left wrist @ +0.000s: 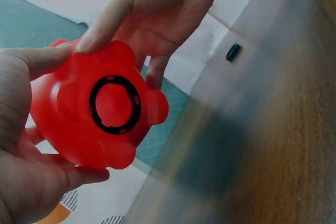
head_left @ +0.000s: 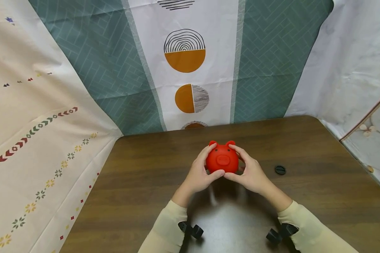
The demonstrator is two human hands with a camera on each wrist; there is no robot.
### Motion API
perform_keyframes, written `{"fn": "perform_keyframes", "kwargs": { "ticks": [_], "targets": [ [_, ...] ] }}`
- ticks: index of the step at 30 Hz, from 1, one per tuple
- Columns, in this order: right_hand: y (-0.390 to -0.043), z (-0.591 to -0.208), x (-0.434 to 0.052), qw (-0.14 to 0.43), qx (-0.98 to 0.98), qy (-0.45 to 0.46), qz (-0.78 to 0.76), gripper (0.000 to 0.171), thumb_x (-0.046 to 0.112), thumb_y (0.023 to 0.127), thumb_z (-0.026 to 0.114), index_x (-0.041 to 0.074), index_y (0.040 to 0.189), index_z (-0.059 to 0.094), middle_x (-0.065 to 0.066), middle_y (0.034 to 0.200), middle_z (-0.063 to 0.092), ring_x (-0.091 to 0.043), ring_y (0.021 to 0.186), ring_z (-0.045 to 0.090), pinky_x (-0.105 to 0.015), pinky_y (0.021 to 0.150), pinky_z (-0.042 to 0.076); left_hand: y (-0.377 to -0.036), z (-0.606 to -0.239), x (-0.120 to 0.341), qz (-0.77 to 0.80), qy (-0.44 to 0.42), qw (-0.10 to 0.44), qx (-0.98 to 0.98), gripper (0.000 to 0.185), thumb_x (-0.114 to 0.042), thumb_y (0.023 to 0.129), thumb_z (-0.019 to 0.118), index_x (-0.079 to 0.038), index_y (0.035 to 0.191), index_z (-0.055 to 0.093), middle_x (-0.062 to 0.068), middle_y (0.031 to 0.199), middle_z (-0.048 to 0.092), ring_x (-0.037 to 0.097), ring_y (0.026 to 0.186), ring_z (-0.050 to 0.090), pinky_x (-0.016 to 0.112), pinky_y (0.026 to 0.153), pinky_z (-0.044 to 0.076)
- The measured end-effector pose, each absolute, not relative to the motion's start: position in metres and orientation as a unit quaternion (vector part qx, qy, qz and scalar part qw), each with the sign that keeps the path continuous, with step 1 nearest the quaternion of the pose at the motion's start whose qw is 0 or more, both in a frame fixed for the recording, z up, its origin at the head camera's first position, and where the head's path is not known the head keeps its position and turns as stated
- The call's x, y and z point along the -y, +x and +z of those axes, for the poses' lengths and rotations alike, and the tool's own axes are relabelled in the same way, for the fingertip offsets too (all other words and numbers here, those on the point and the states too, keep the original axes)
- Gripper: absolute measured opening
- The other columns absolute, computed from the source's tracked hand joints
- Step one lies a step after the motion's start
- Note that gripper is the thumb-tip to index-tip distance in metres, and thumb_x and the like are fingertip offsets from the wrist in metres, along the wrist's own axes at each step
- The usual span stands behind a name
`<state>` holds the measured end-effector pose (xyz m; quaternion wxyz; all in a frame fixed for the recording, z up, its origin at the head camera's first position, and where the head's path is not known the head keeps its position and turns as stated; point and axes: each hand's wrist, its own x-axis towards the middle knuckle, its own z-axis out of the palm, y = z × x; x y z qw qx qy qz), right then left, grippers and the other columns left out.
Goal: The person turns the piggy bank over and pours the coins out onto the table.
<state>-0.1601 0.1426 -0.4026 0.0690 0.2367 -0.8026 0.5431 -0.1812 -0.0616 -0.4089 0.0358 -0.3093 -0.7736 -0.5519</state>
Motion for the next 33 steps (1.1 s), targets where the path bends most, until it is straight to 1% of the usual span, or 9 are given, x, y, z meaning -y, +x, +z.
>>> {"fn": "perform_keyframes", "kwargs": {
  "ticks": [7, 10, 14, 17, 21, 24, 29, 31, 33],
  "targets": [
    [-0.157, -0.4, -0.142, 0.054, 0.816, 0.216, 0.533, 0.08, 0.01, 0.077, 0.081, 0.008, 0.144, 0.037, -0.016, 0.133, 0.051, -0.038, 0.115, 0.053, -0.045, 0.08, 0.056, -0.192, -0.427, 0.063, -0.524, -0.286, -0.003, 0.802, 0.079, -0.03, 0.085, 0.072, -0.024, 0.15, 0.027, -0.002, 0.143, 0.041, 0.019, 0.119, 0.051, 0.03, 0.088, 0.052],
    [-0.162, -0.411, -0.145, 0.089, 0.821, 0.233, 0.513, 0.082, 0.011, 0.075, 0.082, 0.012, 0.144, 0.038, -0.014, 0.139, 0.048, -0.038, 0.116, 0.053, -0.045, 0.078, 0.056, -0.19, -0.423, 0.062, -0.536, -0.292, 0.018, 0.792, 0.074, -0.029, 0.086, 0.071, -0.026, 0.149, 0.032, -0.004, 0.145, 0.039, 0.018, 0.115, 0.053, 0.031, 0.087, 0.053],
    [-0.17, -0.423, -0.149, 0.163, 0.811, 0.264, 0.497, 0.087, 0.01, 0.071, 0.086, 0.016, 0.144, 0.039, -0.008, 0.15, 0.037, -0.033, 0.121, 0.051, -0.045, 0.081, 0.055, -0.183, -0.412, 0.058, -0.569, -0.314, 0.075, 0.756, 0.069, -0.019, 0.085, 0.071, -0.021, 0.146, 0.038, 0.0, 0.152, 0.031, 0.023, 0.116, 0.054, 0.035, 0.086, 0.054],
    [-0.173, -0.428, -0.148, 0.138, 0.803, 0.262, 0.517, 0.088, 0.012, 0.071, 0.086, 0.018, 0.145, 0.038, -0.006, 0.148, 0.039, -0.031, 0.121, 0.051, -0.044, 0.081, 0.055, -0.176, -0.403, 0.058, -0.579, -0.302, 0.082, 0.753, 0.065, -0.012, 0.085, 0.071, -0.01, 0.143, 0.041, 0.007, 0.146, 0.039, 0.027, 0.114, 0.056, 0.034, 0.084, 0.055],
    [-0.176, -0.435, -0.146, 0.074, 0.805, 0.236, 0.539, 0.088, 0.018, 0.073, 0.085, 0.022, 0.146, 0.036, -0.006, 0.143, 0.045, -0.033, 0.116, 0.054, -0.042, 0.077, 0.057, -0.168, -0.395, 0.059, -0.58, -0.263, 0.042, 0.77, 0.06, -0.01, 0.088, 0.068, -0.003, 0.141, 0.041, 0.013, 0.135, 0.048, 0.029, 0.106, 0.059, 0.031, 0.079, 0.056],
    [-0.176, -0.434, -0.146, 0.069, 0.809, 0.225, 0.539, 0.095, 0.022, 0.074, 0.084, 0.028, 0.15, 0.027, -0.006, 0.146, 0.041, -0.033, 0.122, 0.05, -0.046, 0.081, 0.055, -0.167, -0.393, 0.06, -0.585, -0.25, 0.021, 0.772, 0.061, -0.012, 0.089, 0.067, -0.005, 0.143, 0.04, 0.013, 0.133, 0.049, 0.029, 0.106, 0.06, 0.031, 0.079, 0.056],
    [-0.174, -0.432, -0.146, 0.055, 0.808, 0.215, 0.546, 0.11, 0.027, 0.078, 0.081, 0.038, 0.153, 0.001, -0.008, 0.156, 0.027, -0.036, 0.135, 0.034, -0.053, 0.089, 0.05, -0.168, -0.394, 0.059, -0.599, -0.236, 0.009, 0.765, 0.062, -0.012, 0.089, 0.067, -0.007, 0.144, 0.039, 0.013, 0.13, 0.052, 0.028, 0.106, 0.06, 0.031, 0.078, 0.056],
    [-0.173, -0.429, -0.148, 0.055, 0.801, 0.221, 0.554, 0.107, 0.025, 0.081, 0.079, 0.038, 0.153, 0.001, -0.006, 0.156, 0.025, -0.035, 0.137, 0.032, -0.053, 0.089, 0.049, -0.166, -0.393, 0.058, -0.602, -0.241, 0.02, 0.761, 0.065, -0.012, 0.087, 0.069, -0.008, 0.144, 0.038, 0.012, 0.131, 0.053, 0.028, 0.107, 0.06, 0.033, 0.078, 0.056],
    [-0.171, -0.422, -0.149, 0.071, 0.785, 0.24, 0.566, 0.1, 0.019, 0.082, 0.077, 0.034, 0.154, 0.009, -0.004, 0.156, 0.027, -0.032, 0.135, 0.036, -0.049, 0.09, 0.05, -0.163, -0.389, 0.056, -0.603, -0.254, 0.048, 0.755, 0.073, -0.012, 0.084, 0.071, -0.009, 0.147, 0.033, 0.012, 0.137, 0.049, 0.027, 0.114, 0.056, 0.035, 0.084, 0.054]
  ]
}}
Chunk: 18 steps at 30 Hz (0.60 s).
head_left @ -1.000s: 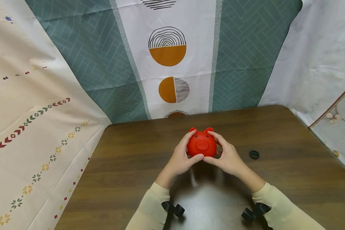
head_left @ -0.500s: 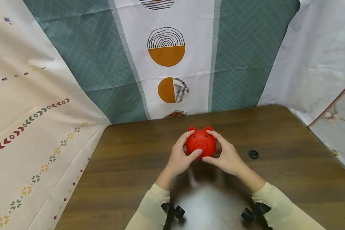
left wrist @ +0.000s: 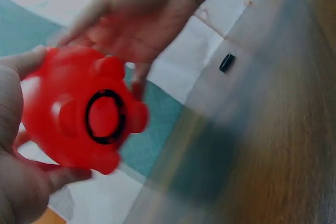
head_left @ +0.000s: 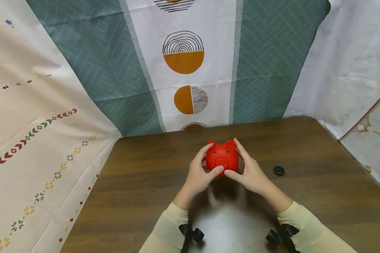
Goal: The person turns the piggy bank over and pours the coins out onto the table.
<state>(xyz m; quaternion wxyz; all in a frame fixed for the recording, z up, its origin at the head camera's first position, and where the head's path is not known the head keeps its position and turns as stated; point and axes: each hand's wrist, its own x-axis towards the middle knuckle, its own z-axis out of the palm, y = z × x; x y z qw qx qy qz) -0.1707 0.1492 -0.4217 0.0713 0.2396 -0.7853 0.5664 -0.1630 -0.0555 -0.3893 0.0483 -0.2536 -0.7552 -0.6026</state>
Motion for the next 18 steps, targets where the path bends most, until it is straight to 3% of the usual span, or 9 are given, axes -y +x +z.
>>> {"fn": "perform_keyframes", "kwargs": {
  "ticks": [5, 11, 18],
  "targets": [
    [-0.165, -0.405, -0.151, 0.11, 0.745, 0.271, 0.599, 0.089, 0.004, 0.08, 0.075, 0.022, 0.151, 0.025, 0.002, 0.151, 0.034, -0.023, 0.129, 0.042, -0.032, 0.092, 0.05, -0.154, -0.378, 0.049, -0.604, -0.285, 0.104, 0.737, 0.089, -0.011, 0.078, 0.074, -0.009, 0.15, 0.023, 0.008, 0.148, 0.039, 0.023, 0.128, 0.044, 0.04, 0.096, 0.048],
    [-0.173, -0.421, -0.146, 0.038, 0.764, 0.197, 0.614, 0.075, 0.02, 0.086, 0.073, 0.018, 0.148, 0.031, -0.003, 0.14, 0.044, -0.027, 0.122, 0.047, -0.04, 0.089, 0.052, -0.16, -0.384, 0.054, -0.62, -0.229, 0.016, 0.75, 0.076, -0.012, 0.084, 0.07, -0.004, 0.147, 0.029, 0.01, 0.138, 0.046, 0.026, 0.117, 0.053, 0.034, 0.088, 0.052],
    [-0.174, -0.426, -0.146, -0.011, 0.77, 0.152, 0.619, 0.078, 0.029, 0.085, 0.074, 0.026, 0.15, 0.031, -0.007, 0.137, 0.049, -0.033, 0.115, 0.053, -0.035, 0.08, 0.056, -0.168, -0.39, 0.057, -0.643, -0.219, -0.043, 0.733, 0.074, -0.01, 0.085, 0.068, -0.007, 0.146, 0.026, 0.013, 0.141, 0.039, 0.028, 0.117, 0.052, 0.035, 0.09, 0.051]
  ]
}}
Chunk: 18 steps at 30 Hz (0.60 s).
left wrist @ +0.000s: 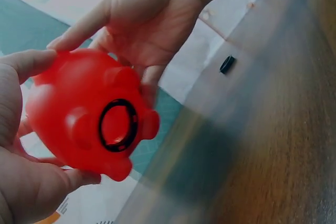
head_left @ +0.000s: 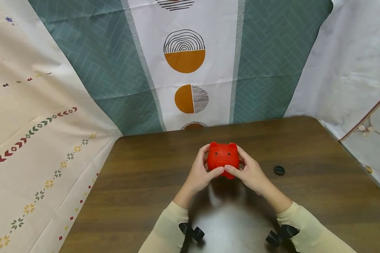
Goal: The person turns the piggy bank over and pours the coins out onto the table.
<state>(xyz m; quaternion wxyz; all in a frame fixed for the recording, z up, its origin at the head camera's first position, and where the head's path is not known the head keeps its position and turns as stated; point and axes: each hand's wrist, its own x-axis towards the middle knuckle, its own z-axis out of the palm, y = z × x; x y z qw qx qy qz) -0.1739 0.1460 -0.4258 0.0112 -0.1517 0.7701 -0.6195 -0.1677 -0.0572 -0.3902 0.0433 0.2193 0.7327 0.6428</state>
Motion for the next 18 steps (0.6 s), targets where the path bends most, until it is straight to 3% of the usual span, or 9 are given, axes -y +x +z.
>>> {"fn": "perform_keyframes", "kwargs": {
  "ticks": [4, 8, 10, 18],
  "targets": [
    [-0.173, -0.423, -0.149, -0.003, -0.779, -0.166, -0.604, 0.076, 0.026, 0.085, 0.075, 0.028, 0.149, 0.034, -0.005, 0.139, 0.049, -0.031, 0.113, 0.055, -0.033, 0.077, 0.057, -0.171, -0.394, 0.059, 0.643, 0.217, 0.051, -0.733, 0.075, -0.011, 0.084, 0.071, -0.013, 0.145, 0.026, 0.01, 0.142, 0.037, 0.027, 0.114, 0.054, 0.035, 0.087, 0.053],
    [-0.172, -0.417, -0.15, -0.085, -0.771, -0.228, -0.589, 0.081, 0.014, 0.08, 0.079, 0.025, 0.148, 0.037, 0.0, 0.149, 0.038, -0.027, 0.123, 0.049, -0.034, 0.086, 0.053, -0.177, -0.399, 0.06, 0.618, 0.273, -0.019, -0.737, 0.085, -0.016, 0.077, 0.077, -0.022, 0.147, 0.029, 0.002, 0.143, 0.04, 0.023, 0.119, 0.051, 0.035, 0.089, 0.052],
    [-0.173, -0.416, -0.15, -0.096, -0.765, -0.244, -0.588, 0.081, 0.011, 0.079, 0.078, 0.024, 0.148, 0.037, 0.001, 0.151, 0.036, -0.026, 0.124, 0.048, -0.035, 0.088, 0.052, -0.181, -0.404, 0.06, 0.607, 0.286, -0.041, -0.741, 0.085, -0.019, 0.076, 0.079, -0.026, 0.147, 0.031, -0.003, 0.142, 0.042, 0.021, 0.119, 0.051, 0.034, 0.088, 0.053],
    [-0.176, -0.428, -0.152, 0.023, -0.786, -0.178, -0.592, 0.077, 0.027, 0.087, 0.073, 0.031, 0.15, 0.03, -0.007, 0.136, 0.05, -0.031, 0.116, 0.051, -0.032, 0.08, 0.056, -0.187, -0.423, 0.062, 0.615, 0.221, -0.001, -0.757, 0.078, -0.025, 0.078, 0.08, -0.025, 0.142, 0.037, -0.007, 0.13, 0.048, 0.019, 0.111, 0.055, 0.032, 0.082, 0.055]
  ]
}}
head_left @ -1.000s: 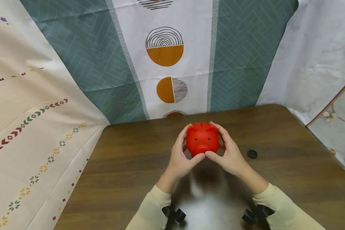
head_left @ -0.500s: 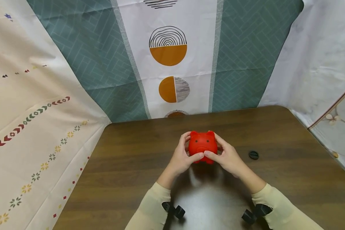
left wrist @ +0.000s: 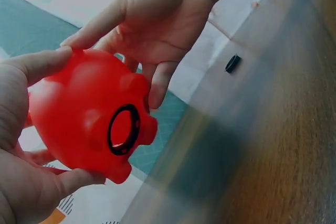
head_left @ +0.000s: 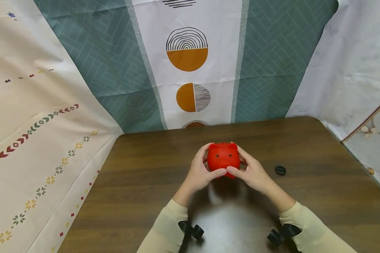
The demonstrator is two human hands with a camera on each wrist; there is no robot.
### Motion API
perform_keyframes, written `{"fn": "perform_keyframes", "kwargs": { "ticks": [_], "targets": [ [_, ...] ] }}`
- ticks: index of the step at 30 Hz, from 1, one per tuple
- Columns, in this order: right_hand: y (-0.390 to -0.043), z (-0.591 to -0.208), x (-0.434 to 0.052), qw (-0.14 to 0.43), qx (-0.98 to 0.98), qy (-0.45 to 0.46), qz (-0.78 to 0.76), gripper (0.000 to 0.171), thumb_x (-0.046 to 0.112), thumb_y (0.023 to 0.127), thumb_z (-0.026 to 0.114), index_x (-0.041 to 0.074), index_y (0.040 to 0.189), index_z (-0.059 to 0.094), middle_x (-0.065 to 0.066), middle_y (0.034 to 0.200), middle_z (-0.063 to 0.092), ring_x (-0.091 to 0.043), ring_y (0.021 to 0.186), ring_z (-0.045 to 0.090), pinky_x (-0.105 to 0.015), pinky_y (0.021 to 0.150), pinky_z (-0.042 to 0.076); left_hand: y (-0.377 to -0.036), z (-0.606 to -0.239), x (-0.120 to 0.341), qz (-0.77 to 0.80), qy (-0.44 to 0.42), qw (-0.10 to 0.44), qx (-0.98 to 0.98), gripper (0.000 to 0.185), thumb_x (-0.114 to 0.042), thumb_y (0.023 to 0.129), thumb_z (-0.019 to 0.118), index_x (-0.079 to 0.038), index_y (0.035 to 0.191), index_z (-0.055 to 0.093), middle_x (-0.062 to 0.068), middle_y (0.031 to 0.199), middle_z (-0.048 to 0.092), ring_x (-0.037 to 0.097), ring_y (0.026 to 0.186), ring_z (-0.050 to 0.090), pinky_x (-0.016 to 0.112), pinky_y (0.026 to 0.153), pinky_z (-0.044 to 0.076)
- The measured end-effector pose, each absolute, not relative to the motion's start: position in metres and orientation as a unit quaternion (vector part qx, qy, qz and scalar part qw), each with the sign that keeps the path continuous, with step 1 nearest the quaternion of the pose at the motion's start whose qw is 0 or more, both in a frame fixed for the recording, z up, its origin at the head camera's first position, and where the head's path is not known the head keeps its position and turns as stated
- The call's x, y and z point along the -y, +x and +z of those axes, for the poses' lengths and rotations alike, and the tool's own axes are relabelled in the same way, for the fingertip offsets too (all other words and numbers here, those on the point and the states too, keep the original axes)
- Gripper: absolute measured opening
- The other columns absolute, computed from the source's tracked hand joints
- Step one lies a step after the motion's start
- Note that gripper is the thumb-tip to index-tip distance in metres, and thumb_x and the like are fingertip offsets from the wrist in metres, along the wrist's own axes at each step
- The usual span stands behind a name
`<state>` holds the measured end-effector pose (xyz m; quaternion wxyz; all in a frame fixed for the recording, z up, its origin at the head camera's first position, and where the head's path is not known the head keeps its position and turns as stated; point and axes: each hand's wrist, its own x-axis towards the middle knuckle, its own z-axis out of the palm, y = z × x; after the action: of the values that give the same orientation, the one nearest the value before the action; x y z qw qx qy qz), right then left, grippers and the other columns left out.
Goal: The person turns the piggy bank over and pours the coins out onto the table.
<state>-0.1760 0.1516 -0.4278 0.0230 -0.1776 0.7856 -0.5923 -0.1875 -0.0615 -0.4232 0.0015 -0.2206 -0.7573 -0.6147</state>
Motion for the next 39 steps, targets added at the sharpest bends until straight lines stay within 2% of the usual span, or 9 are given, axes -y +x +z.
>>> {"fn": "perform_keyframes", "kwargs": {
  "ticks": [6, 13, 20, 26, 28, 31, 33, 35, 39],
  "targets": [
    [-0.175, -0.426, -0.151, 0.02, -0.806, -0.169, -0.567, 0.076, 0.033, 0.087, 0.072, 0.034, 0.15, 0.03, -0.007, 0.128, 0.055, -0.03, 0.106, 0.056, -0.031, 0.072, 0.057, -0.186, -0.422, 0.062, -0.614, -0.207, 0.003, 0.762, 0.076, -0.025, 0.078, 0.08, -0.03, 0.141, 0.037, -0.009, 0.128, 0.048, 0.018, 0.11, 0.055, 0.034, 0.078, 0.056],
    [-0.171, -0.41, -0.152, -0.089, -0.775, -0.236, -0.579, 0.082, 0.013, 0.084, 0.074, 0.028, 0.151, 0.03, -0.002, 0.148, 0.04, -0.029, 0.123, 0.051, -0.032, 0.083, 0.054, -0.18, -0.4, 0.058, -0.58, -0.278, 0.105, 0.759, 0.084, -0.024, 0.074, 0.083, -0.028, 0.142, 0.036, -0.007, 0.146, 0.036, 0.018, 0.122, 0.048, 0.032, 0.08, 0.055],
    [-0.175, -0.421, -0.153, 0.026, -0.768, -0.174, -0.616, 0.075, 0.025, 0.089, 0.071, 0.031, 0.151, 0.029, -0.006, 0.139, 0.048, -0.034, 0.117, 0.052, -0.032, 0.078, 0.056, -0.186, -0.411, 0.059, -0.587, -0.209, 0.015, 0.782, 0.077, -0.028, 0.076, 0.081, -0.03, 0.139, 0.037, -0.011, 0.131, 0.047, 0.015, 0.113, 0.054, 0.03, 0.078, 0.056],
    [-0.176, -0.427, -0.152, 0.027, -0.784, -0.167, -0.598, 0.077, 0.029, 0.088, 0.071, 0.028, 0.151, 0.028, -0.007, 0.139, 0.047, -0.035, 0.117, 0.051, -0.037, 0.079, 0.056, -0.189, -0.418, 0.061, -0.591, -0.21, -0.001, 0.779, 0.077, -0.029, 0.076, 0.081, -0.032, 0.139, 0.037, -0.01, 0.131, 0.047, 0.016, 0.113, 0.054, 0.034, 0.08, 0.056],
    [-0.175, -0.426, -0.151, -0.008, -0.792, -0.186, -0.582, 0.078, 0.028, 0.086, 0.073, 0.027, 0.151, 0.029, -0.006, 0.143, 0.044, -0.035, 0.118, 0.051, -0.038, 0.079, 0.056, -0.189, -0.417, 0.062, -0.598, -0.234, 0.009, 0.766, 0.076, -0.024, 0.077, 0.081, -0.031, 0.139, 0.038, -0.009, 0.135, 0.045, 0.015, 0.117, 0.052, 0.034, 0.083, 0.055],
    [-0.167, -0.413, -0.147, -0.108, -0.792, -0.24, -0.551, 0.082, 0.014, 0.079, 0.079, 0.017, 0.149, 0.035, -0.01, 0.15, 0.036, -0.037, 0.122, 0.049, -0.044, 0.077, 0.056, -0.181, -0.399, 0.061, -0.612, -0.3, 0.05, 0.731, 0.076, -0.007, 0.075, 0.079, -0.017, 0.139, 0.04, 0.005, 0.148, 0.035, 0.02, 0.126, 0.046, 0.036, 0.088, 0.053],
    [-0.163, -0.404, -0.144, -0.149, -0.789, -0.258, -0.537, 0.083, 0.006, 0.076, 0.08, 0.011, 0.147, 0.038, -0.012, 0.153, 0.03, -0.038, 0.124, 0.049, -0.046, 0.077, 0.056, -0.181, -0.396, 0.062, -0.615, -0.327, 0.07, 0.714, 0.076, 0.0, 0.073, 0.079, -0.009, 0.138, 0.04, 0.013, 0.152, 0.027, 0.026, 0.129, 0.043, 0.038, 0.09, 0.051],
    [-0.161, -0.398, -0.143, -0.136, -0.785, -0.262, -0.544, 0.081, 0.002, 0.075, 0.079, 0.006, 0.145, 0.038, -0.015, 0.152, 0.03, -0.04, 0.124, 0.048, -0.046, 0.079, 0.055, -0.182, -0.399, 0.062, -0.609, -0.324, 0.071, 0.72, 0.077, 0.002, 0.072, 0.079, -0.008, 0.138, 0.04, 0.014, 0.153, 0.025, 0.028, 0.13, 0.042, 0.04, 0.091, 0.051],
    [-0.163, -0.405, -0.144, -0.054, -0.78, -0.226, -0.581, 0.079, 0.006, 0.08, 0.077, 0.007, 0.146, 0.036, -0.013, 0.148, 0.035, -0.039, 0.124, 0.049, -0.041, 0.084, 0.053, -0.194, -0.425, 0.065, -0.601, -0.284, 0.038, 0.747, 0.078, -0.011, 0.074, 0.082, -0.023, 0.139, 0.04, 0.0, 0.151, 0.029, 0.023, 0.13, 0.042, 0.039, 0.092, 0.05]
  ]
}}
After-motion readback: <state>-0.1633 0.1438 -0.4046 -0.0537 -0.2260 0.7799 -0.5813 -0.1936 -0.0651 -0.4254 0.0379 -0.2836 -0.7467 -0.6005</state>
